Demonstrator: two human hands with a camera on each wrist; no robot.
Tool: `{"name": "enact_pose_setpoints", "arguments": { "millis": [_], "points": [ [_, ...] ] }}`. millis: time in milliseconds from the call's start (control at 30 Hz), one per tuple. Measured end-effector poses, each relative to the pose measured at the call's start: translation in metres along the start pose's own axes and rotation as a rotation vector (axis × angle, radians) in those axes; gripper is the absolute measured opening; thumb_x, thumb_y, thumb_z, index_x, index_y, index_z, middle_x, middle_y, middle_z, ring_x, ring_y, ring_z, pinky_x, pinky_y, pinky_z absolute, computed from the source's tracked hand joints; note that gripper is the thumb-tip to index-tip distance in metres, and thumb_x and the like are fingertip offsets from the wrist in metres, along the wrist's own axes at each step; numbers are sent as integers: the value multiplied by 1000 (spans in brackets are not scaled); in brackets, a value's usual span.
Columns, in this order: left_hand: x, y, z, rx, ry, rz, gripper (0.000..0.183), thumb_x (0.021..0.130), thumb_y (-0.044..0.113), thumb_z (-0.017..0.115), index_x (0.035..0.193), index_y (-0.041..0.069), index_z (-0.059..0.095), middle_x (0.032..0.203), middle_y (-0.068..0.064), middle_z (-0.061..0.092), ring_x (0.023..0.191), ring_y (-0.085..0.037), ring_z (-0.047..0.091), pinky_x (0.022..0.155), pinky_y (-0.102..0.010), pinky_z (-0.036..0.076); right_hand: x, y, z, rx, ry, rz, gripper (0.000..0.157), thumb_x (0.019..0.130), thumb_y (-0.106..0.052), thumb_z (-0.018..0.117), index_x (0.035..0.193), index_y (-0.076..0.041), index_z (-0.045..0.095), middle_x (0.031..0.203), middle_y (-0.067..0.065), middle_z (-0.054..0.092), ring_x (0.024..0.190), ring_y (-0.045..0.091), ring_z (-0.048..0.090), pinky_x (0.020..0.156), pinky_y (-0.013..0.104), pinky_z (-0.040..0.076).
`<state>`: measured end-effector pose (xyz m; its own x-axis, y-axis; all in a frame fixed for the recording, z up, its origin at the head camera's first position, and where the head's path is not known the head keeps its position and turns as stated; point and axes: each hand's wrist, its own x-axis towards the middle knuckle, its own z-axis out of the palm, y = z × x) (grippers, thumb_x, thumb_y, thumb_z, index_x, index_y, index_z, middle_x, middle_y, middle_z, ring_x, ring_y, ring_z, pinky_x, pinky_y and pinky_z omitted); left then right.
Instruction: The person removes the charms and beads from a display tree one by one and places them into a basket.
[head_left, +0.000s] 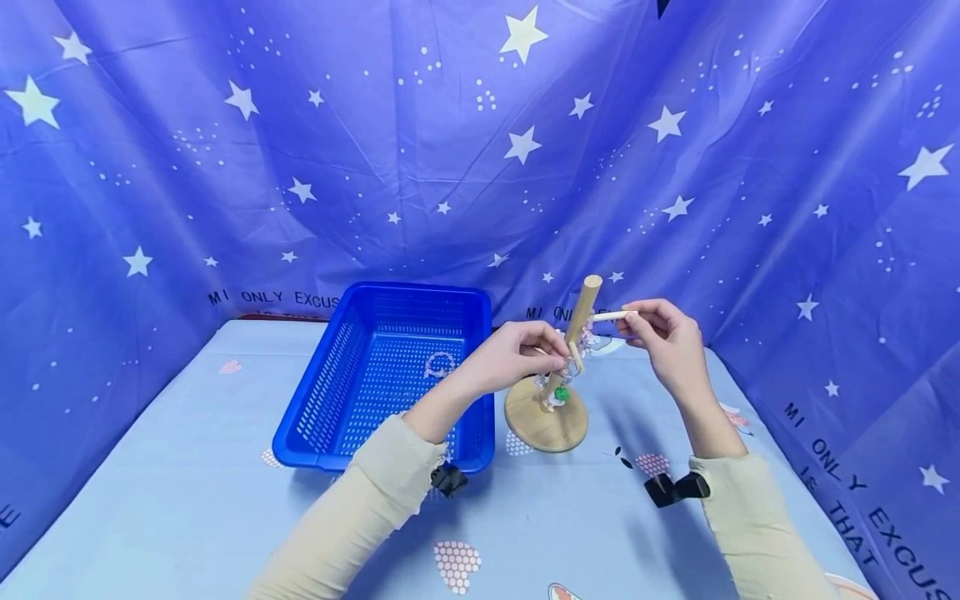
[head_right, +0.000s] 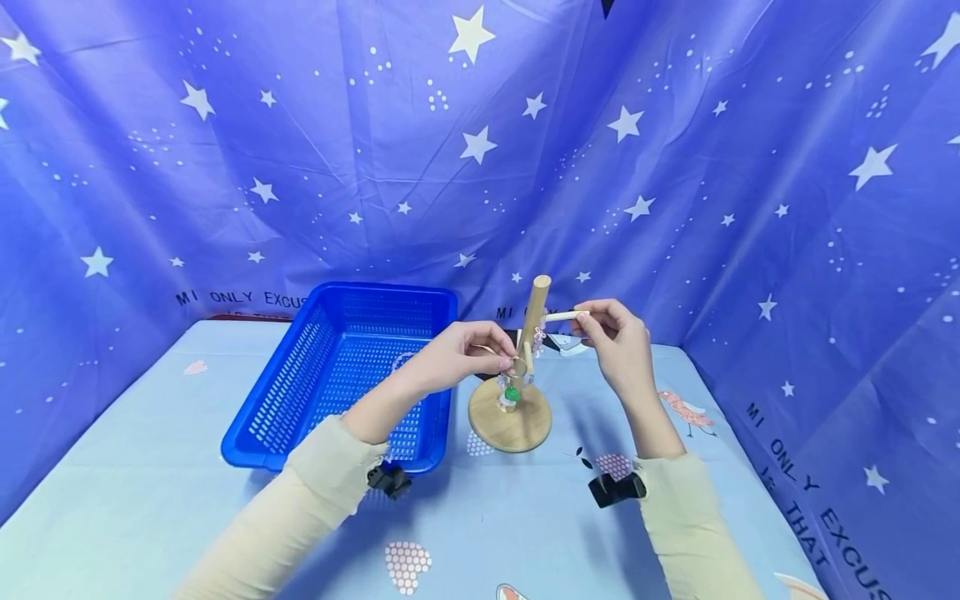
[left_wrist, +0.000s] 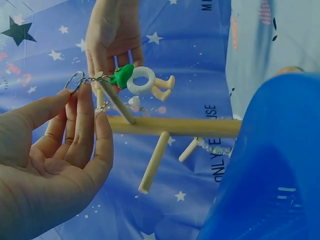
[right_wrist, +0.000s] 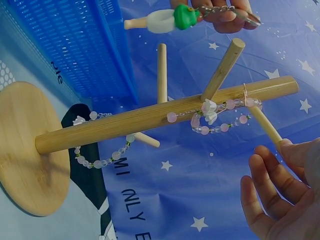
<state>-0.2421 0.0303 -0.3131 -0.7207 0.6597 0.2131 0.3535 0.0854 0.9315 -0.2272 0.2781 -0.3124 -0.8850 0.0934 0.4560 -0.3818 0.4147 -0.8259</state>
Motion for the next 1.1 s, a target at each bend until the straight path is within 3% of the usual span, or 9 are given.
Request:
{"name": "enact_pose_setpoints", "arguments": {
  "millis": [333, 533, 733, 1100],
  "points": [
    [-3, 4, -9, -5, 87, -49, 18, 96, 6, 64, 111, -3, 64, 101, -14, 67, 89, -15, 69, 86, -30, 61, -2, 2, 0, 5, 0, 6, 29, 100, -12, 59, 118, 11, 60, 80, -23, 68, 77, -4, 69, 70, 14, 58],
    [-5, 4, -17, -53, 113, -56, 18, 96, 3, 63, 111, -7, 63, 98, -13, 66, 86, -14, 70, 90, -38, 60, -2, 1, 0, -5, 2, 6, 29, 101, -13, 58, 118, 11, 61, 80, -23, 67, 77, -5, 68, 71, 14, 58],
    [-7, 2, -30, -27, 142, -60, 15, 97, 4, 62, 110, -2, 64, 102, -14, 66, 95, -29, 71, 88, -34, 61, -1, 0, 0, -10, 3, 8, 29, 101, -13, 58, 117, 11, 60, 81, -23, 68, 77, -4, 69, 71, 14, 58],
    [-14, 1, -58, -32, 219, -62, 19, 99, 4, 58, 115, -6, 61, 110, -21, 68, 105, -27, 71, 94, -39, 58, 1, 2, 0, -6, -3, 6, 29, 101, -12, 58, 119, 11, 60, 81, -23, 67, 78, -4, 69, 72, 14, 58]
  ]
}}
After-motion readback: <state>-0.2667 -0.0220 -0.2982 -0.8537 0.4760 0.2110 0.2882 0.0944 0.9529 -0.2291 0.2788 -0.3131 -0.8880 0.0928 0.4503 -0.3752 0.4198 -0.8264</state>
